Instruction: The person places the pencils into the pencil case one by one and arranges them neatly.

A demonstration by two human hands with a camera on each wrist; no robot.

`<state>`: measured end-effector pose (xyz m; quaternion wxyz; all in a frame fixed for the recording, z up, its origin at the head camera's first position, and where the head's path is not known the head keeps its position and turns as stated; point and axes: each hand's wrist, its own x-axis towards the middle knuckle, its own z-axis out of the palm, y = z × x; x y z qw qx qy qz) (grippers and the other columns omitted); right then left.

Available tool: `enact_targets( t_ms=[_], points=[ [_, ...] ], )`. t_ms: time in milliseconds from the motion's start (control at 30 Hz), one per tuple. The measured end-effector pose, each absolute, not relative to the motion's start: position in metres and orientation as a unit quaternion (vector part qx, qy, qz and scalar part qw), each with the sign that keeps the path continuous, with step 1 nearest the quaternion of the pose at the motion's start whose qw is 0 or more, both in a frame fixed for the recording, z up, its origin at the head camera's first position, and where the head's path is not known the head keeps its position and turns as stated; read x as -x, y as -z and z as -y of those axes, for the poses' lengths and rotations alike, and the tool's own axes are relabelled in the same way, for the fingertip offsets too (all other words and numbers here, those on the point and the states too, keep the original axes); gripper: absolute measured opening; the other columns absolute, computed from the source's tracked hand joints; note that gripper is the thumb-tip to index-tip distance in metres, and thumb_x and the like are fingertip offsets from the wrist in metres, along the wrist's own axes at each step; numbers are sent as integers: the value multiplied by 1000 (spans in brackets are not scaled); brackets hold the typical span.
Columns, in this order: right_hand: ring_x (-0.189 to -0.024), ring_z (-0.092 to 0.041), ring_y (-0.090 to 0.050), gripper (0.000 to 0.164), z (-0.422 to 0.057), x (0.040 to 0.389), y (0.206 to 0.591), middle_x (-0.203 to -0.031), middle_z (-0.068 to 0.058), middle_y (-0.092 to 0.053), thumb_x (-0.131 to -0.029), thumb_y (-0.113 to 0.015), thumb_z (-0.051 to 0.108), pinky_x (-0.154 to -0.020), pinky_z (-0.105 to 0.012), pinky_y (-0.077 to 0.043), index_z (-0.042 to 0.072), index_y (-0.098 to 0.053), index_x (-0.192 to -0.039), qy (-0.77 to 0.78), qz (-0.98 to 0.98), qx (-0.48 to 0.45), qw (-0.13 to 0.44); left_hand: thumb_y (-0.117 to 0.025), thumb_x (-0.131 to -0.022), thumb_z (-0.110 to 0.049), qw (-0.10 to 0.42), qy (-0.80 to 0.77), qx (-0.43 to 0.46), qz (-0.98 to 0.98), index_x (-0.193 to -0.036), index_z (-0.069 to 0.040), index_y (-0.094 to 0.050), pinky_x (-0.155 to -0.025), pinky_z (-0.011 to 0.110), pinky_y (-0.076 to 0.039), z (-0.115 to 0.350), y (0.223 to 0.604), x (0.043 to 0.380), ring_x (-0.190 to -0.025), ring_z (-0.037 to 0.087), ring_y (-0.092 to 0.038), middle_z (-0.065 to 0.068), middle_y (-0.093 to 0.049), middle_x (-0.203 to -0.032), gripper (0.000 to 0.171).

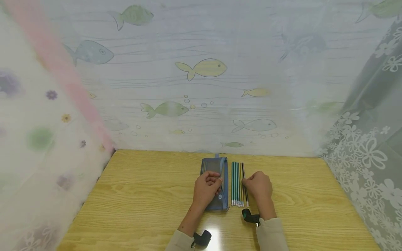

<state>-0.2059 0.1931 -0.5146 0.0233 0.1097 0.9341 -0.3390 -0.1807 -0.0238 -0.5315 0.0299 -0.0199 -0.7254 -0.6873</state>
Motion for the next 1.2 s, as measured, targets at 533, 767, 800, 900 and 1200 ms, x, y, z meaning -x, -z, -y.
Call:
enact_targets(
  t_ms=[533,767,800,900,1200],
  points=[
    [-46,-16,-45,38,-188,203,513,-55,0,-46,-84,-76,30,-38,-27,-32,10,-51,-63,301,-943,-145,16,-78,-96,-6,37,698,29,714,-111,2,-73,-51,24,-55,22,528,179,-60,15,-65,18,-74,-86,18],
    [-45,-15,-44,39,-186,204,513,-55,0,-45,-85,-76,29,-38,-26,-32,12,-50,-63,295,-944,-147,17,-73,-97,2,41,682,20,730,-111,9,-71,-51,32,-57,19,516,174,-60,23,-65,25,-72,-86,16],
    [-45,-15,-44,39,-186,204,512,-55,0,-45,-85,-76,30,-38,-26,-32,12,-50,-63,293,-944,-148,19,-73,-96,3,41,680,18,732,-111,10,-70,-51,32,-57,19,514,174,-60,24,-65,26,-72,-85,16],
    [-45,-15,-46,39,-186,204,512,-55,0,-46,-86,-76,30,-37,-26,-33,12,-49,-63,289,-945,-149,22,-74,-96,2,42,679,17,733,-111,8,-71,-51,31,-57,19,514,174,-59,22,-65,24,-72,-85,16],
    [-47,-14,-41,41,-188,201,508,-54,3,-42,-86,-74,30,-39,-25,-29,14,-47,-59,301,-943,-140,29,-77,-97,-8,39,691,29,721,-111,1,-73,-51,28,-56,22,526,177,-60,16,-65,17,-73,-85,18]
  ],
)
